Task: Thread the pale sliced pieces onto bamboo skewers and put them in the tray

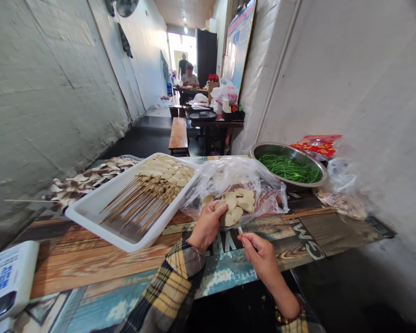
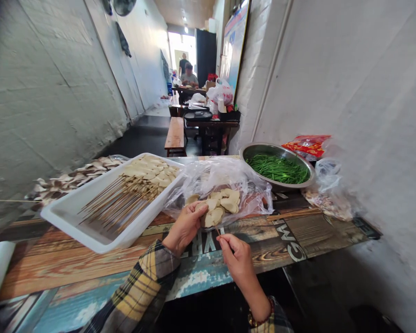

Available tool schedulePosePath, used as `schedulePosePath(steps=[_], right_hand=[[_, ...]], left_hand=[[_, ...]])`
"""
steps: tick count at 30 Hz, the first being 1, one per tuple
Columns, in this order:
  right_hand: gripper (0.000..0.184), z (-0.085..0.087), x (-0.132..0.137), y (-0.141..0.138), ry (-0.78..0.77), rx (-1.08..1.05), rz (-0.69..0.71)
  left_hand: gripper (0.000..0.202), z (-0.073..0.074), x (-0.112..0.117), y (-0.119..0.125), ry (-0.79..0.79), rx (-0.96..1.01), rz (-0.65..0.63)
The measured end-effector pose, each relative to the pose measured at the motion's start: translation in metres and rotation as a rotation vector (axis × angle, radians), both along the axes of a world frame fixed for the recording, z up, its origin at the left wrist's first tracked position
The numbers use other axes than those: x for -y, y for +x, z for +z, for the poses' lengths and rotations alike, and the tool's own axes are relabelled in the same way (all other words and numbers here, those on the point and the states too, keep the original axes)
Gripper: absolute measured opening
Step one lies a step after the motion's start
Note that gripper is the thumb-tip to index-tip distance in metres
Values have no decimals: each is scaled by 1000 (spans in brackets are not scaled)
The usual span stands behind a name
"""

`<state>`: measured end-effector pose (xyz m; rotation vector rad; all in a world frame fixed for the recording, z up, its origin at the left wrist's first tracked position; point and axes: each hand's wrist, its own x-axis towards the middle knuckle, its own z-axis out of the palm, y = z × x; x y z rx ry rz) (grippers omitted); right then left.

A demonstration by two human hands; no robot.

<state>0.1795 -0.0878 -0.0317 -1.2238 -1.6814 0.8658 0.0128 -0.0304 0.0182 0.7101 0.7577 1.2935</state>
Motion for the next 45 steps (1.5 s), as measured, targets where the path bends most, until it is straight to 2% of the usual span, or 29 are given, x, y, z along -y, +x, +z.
schedulePosePath(steps=[9, 28, 32, 38, 45], right_hand=[[33, -3, -1, 2, 36, 32, -14], [34, -2, -2, 1, 13, -18, -21], [35, 2, -2, 0, -8, -58, -28], [36, 7, -2, -2, -61, -158, -81], [34, 12, -2, -2, -31, -109, -51]], left_hand=[[34, -4, 0, 1, -23, -57, -9], [29, -1, 4, 7, 20, -97, -73], [28, 0, 5, 7, 1, -73, -86], [37, 0, 2, 3, -4, -39, -125], [32, -5, -1, 3, -39, -43, -89]])
